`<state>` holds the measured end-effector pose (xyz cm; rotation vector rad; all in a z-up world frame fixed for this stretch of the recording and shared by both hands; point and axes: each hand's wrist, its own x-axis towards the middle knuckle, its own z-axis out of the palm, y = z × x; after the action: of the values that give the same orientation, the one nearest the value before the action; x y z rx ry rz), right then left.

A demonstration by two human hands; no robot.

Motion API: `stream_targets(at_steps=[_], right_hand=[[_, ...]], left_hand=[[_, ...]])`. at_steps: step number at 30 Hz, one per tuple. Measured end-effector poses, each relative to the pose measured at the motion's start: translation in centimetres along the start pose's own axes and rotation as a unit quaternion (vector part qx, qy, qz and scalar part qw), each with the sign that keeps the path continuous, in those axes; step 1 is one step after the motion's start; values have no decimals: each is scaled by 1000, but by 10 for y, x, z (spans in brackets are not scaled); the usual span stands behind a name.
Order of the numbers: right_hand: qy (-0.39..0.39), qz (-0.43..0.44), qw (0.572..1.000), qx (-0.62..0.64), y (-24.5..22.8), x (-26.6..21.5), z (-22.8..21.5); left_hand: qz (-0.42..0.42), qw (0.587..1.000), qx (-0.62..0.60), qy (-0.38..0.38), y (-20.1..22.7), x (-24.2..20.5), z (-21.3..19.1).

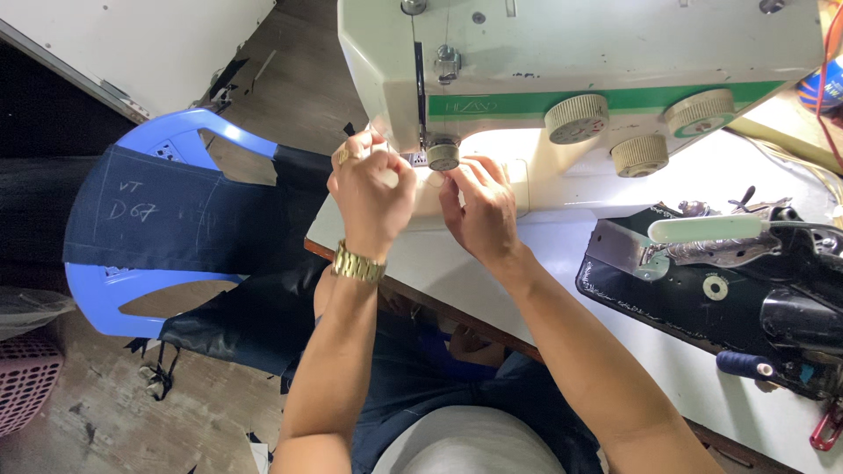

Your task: The person threads a sewing machine by pulling thread from a spool, guiding it through the tension disks, and inserting it into the needle eye by hand.

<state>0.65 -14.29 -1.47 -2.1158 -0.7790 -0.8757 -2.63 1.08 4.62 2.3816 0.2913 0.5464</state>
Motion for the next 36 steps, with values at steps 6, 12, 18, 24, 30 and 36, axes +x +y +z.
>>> stream_targets(at_steps=[6, 12, 18, 24, 30, 36], right_hand=[[24, -15, 1000, 10, 2, -1, 1], [4, -72, 996, 47, -14, 15, -17], [-48, -114, 977, 172, -20, 17, -28], [-20, -27, 975, 220, -9, 8, -20], [22, 56, 982, 181, -4, 5, -14], [-70, 146, 983, 88, 1, 2, -3]], left_hand=[[193, 972, 72, 117, -19, -35, 11], [251, 950, 115, 149, -29, -48, 8], [255, 940, 135, 183, -30, -35, -1], [288, 938, 164, 101, -29, -40, 13], [205, 949, 179, 156, -32, -29, 7], [215, 953, 143, 158, -42, -26, 14]])
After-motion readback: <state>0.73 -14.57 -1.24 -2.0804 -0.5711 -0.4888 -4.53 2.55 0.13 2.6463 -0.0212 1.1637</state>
